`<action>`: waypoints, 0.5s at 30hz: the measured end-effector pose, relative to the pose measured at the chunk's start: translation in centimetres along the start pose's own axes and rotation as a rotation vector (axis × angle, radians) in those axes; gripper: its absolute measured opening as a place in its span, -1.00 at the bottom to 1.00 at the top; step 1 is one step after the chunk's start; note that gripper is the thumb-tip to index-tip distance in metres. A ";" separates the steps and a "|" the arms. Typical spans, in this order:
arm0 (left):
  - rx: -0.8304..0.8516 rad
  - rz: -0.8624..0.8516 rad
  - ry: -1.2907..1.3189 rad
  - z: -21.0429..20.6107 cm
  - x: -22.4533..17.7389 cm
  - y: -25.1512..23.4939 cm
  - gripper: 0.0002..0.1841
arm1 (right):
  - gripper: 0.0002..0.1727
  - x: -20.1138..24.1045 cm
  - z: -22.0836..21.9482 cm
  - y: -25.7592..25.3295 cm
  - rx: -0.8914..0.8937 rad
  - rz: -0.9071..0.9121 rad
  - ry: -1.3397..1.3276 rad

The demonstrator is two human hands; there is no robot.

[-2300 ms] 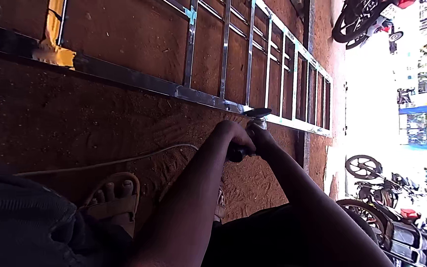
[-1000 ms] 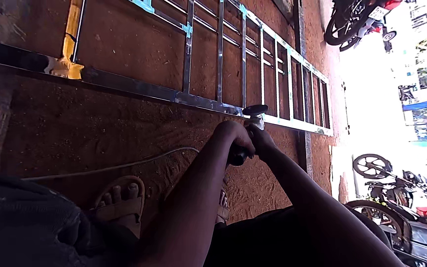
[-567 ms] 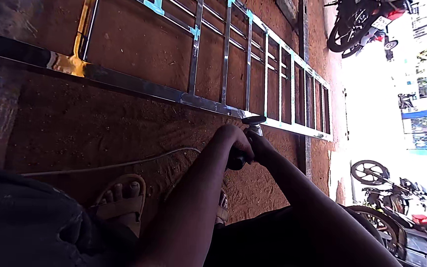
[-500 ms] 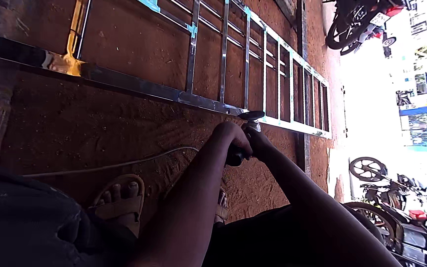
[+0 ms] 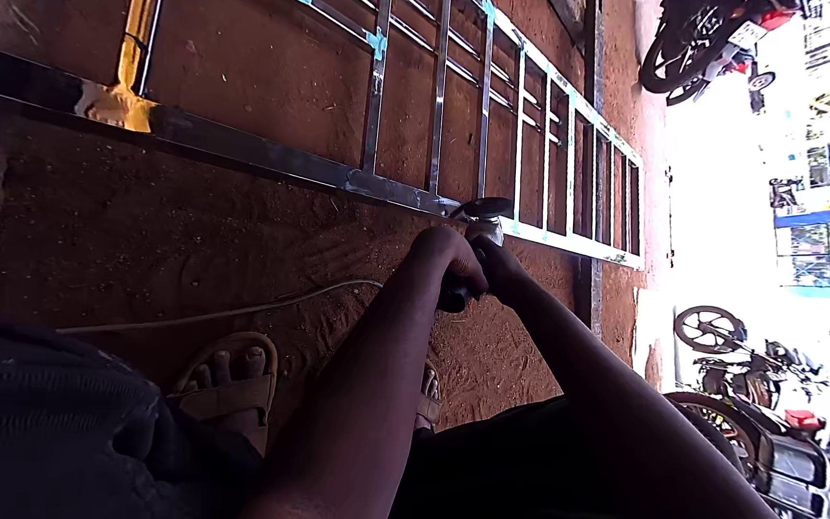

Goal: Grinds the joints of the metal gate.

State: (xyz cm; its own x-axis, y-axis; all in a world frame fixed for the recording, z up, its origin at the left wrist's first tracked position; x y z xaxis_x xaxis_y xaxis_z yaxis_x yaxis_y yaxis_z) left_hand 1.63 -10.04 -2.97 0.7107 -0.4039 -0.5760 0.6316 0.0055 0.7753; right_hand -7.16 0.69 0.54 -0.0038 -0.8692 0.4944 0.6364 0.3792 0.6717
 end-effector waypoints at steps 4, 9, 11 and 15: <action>0.049 0.005 0.067 -0.6 0.1 0.7 -0.34 | -0.44 -0.3 -0.1 1.0 -0.027 -0.106 -0.055; 0.030 0.034 0.083 -0.4 0.0 0.2 -0.37 | -0.44 -0.2 -0.1 0.4 -0.026 -0.074 -0.048; 0.017 0.019 0.036 0.1 0.0 -0.2 -0.36 | -0.42 0.2 0.0 -0.2 -0.003 -0.017 -0.033; 0.039 -0.028 0.054 -0.1 0.2 0.4 -0.37 | -0.48 0.2 -0.2 0.5 -0.024 -0.058 -0.036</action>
Point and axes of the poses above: each hand's wrist, its own y-axis away from the middle knuckle, its own z-axis out of the back of the hand, x = y × z, the point moved 2 cm from there along -y, towards the middle knuckle, and after that the axes turned 6 degrees about z, right-handed, at the moved point
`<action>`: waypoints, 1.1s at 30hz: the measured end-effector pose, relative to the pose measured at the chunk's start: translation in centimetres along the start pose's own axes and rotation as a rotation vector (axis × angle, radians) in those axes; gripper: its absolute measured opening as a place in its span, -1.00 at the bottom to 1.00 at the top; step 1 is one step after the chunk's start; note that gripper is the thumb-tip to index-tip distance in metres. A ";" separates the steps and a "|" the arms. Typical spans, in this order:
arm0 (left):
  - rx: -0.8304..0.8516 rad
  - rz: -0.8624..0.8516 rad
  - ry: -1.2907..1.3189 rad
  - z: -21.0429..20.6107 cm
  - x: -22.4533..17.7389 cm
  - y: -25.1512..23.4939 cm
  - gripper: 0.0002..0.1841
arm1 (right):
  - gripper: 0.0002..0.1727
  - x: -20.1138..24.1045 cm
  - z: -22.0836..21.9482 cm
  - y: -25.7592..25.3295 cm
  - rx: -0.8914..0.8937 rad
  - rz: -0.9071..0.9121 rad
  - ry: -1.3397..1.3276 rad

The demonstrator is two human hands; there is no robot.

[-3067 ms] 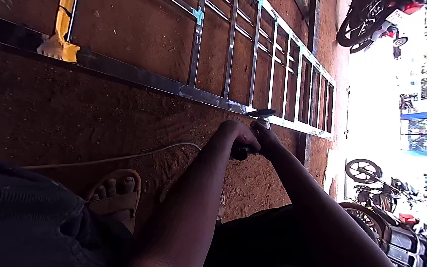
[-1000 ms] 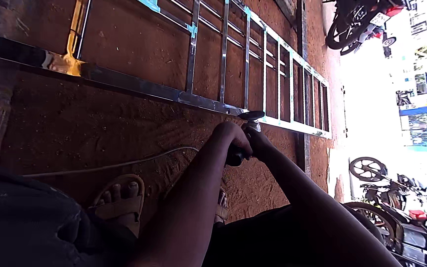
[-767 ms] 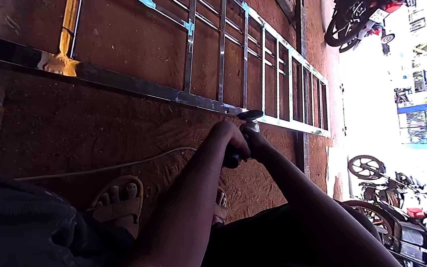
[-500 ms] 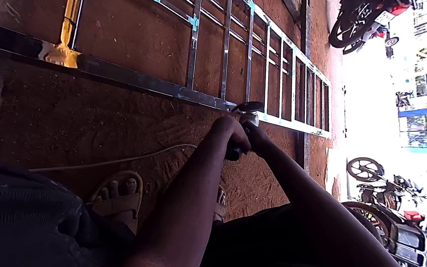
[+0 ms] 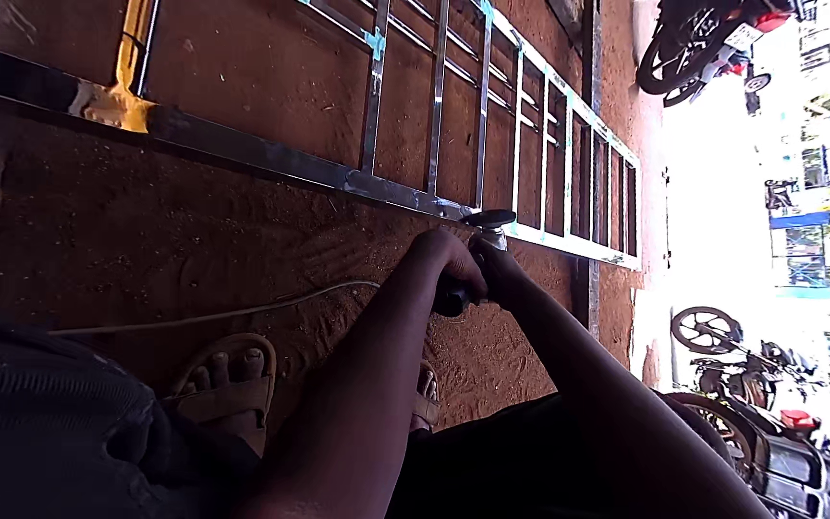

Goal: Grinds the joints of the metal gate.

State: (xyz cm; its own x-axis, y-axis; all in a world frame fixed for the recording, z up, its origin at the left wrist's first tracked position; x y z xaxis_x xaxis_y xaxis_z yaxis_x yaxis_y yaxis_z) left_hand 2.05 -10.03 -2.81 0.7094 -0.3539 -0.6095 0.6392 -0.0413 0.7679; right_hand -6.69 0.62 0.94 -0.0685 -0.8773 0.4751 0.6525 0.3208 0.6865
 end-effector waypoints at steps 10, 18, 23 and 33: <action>-0.045 -0.020 0.014 0.1 0.0 -0.6 -0.33 | -0.45 0.2 0.1 -1.3 -0.011 0.063 0.015; -0.017 0.001 0.036 -0.4 0.2 -0.7 -0.35 | -0.48 -0.4 0.2 -1.1 -0.038 0.009 0.049; -0.020 -0.013 0.005 -0.4 0.0 -0.8 -0.31 | -0.47 -0.5 0.2 -1.0 -0.050 0.010 0.010; 0.001 0.015 0.089 -0.4 0.6 -0.5 -0.32 | -0.35 0.5 -0.4 0.5 -0.112 -0.001 0.231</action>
Point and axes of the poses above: each hand's wrist, its own y-axis away from the middle knuckle, its own z-axis out of the back of the hand, x = y × z, the point moved 2 cm from there along -y, towards the middle knuckle, and after that the axes turned 6 degrees about z, right-handed, at the moved point
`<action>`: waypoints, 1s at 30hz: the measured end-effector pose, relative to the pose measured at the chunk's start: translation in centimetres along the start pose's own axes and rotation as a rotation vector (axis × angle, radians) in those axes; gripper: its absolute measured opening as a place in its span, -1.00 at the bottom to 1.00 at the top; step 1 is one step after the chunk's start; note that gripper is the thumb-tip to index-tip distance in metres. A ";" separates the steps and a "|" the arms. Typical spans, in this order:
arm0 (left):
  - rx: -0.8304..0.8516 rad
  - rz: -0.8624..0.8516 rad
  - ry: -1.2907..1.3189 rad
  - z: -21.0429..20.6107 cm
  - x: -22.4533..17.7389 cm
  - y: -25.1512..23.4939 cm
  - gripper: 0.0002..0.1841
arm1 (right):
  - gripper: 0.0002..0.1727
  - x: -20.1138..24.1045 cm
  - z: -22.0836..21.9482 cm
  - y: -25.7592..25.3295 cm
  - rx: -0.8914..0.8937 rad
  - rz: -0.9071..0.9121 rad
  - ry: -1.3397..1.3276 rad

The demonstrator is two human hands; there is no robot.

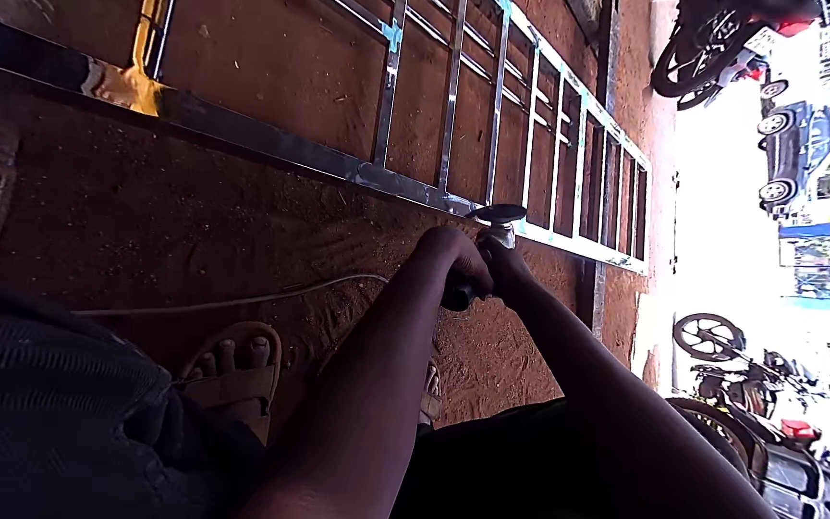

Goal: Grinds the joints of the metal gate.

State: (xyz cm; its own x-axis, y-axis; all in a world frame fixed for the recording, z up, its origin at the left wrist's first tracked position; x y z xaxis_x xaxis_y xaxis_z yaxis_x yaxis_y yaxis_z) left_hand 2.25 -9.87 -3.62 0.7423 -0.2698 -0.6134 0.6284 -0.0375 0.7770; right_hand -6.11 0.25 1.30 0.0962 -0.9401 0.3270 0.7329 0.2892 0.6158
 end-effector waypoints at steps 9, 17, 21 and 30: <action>-0.005 0.022 -0.168 -0.5 0.1 1.0 -0.31 | -0.34 -0.4 -0.7 1.7 0.073 0.014 0.082; -0.028 0.063 -0.065 -0.1 0.0 0.5 -0.43 | -0.28 0.0 -0.6 0.6 0.080 0.085 0.079; 0.008 0.051 -0.090 -1.2 -0.4 1.2 -0.34 | -0.40 -1.2 -0.3 2.4 0.113 0.089 0.144; 0.008 -0.049 -0.187 -0.6 -1.8 -0.3 -0.41 | -0.29 -0.9 0.4 1.4 -0.117 -0.031 0.011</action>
Point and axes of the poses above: each hand's wrist, its own y-axis away from the middle knuckle, its own z-axis out of the back of the hand, x = y × z, the point moved 2 cm from there along -y, towards the middle knuckle, and after that the axes turned 6 degrees about z, right-handed, at the moved point
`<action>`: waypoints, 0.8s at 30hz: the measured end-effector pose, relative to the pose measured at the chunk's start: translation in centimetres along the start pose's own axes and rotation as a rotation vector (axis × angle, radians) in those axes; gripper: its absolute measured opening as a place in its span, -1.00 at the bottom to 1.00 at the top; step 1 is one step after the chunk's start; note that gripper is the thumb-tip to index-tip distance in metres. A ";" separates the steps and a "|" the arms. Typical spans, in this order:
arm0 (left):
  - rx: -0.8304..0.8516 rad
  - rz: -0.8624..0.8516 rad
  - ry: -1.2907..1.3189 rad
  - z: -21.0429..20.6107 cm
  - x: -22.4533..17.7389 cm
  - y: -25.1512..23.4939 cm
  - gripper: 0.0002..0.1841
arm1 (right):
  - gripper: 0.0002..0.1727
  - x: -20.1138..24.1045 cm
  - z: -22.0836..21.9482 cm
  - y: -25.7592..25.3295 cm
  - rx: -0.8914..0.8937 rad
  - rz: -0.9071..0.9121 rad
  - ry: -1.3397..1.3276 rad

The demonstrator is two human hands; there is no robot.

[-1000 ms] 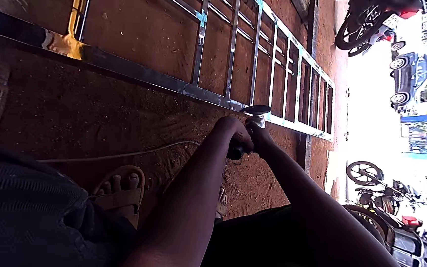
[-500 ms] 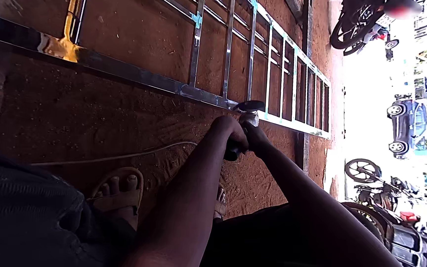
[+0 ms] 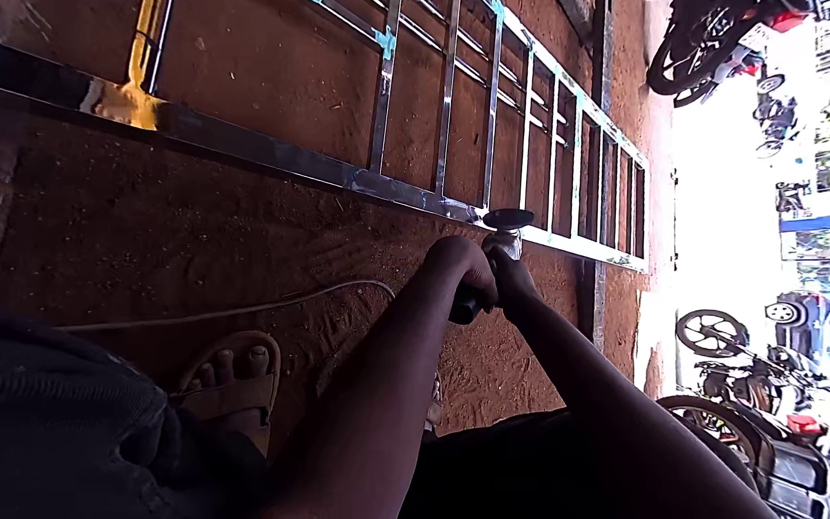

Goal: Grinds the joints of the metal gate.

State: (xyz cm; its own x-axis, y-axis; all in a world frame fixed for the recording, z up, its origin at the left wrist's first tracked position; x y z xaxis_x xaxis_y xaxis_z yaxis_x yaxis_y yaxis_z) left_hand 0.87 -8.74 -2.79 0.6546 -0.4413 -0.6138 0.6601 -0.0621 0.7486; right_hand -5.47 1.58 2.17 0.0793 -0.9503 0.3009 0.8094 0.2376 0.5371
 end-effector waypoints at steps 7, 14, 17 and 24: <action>-0.024 0.069 0.016 0.0 1.3 0.2 -0.37 | -0.29 0.6 -1.0 -0.3 0.120 0.063 0.057; 0.004 0.064 0.018 0.4 0.5 -0.7 -0.37 | -0.29 0.4 -0.4 -0.9 0.121 0.051 0.049; -0.013 0.079 0.048 0.6 0.8 -0.8 -0.37 | -0.25 0.6 -0.4 -1.4 0.132 0.084 0.043; 0.019 0.045 0.059 -0.6 0.7 -0.1 -0.34 | -0.26 -0.1 -0.2 0.0 0.134 0.033 0.167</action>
State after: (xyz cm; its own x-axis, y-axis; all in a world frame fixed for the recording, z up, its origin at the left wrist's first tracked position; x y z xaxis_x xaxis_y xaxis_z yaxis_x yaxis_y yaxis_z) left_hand 1.48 -8.46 -3.43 0.7046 -0.3903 -0.5927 0.6227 -0.0604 0.7801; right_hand -5.37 1.62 1.98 0.2084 -0.9592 0.1911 0.7213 0.2827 0.6323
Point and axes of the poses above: each hand's wrist, its own y-axis away from the middle knuckle, its own z-axis out of the back of the hand, x = y × z, the point moved 2 cm from there along -y, towards the middle knuckle, and after that the axes turned 6 degrees about z, right-handed, at the moved point
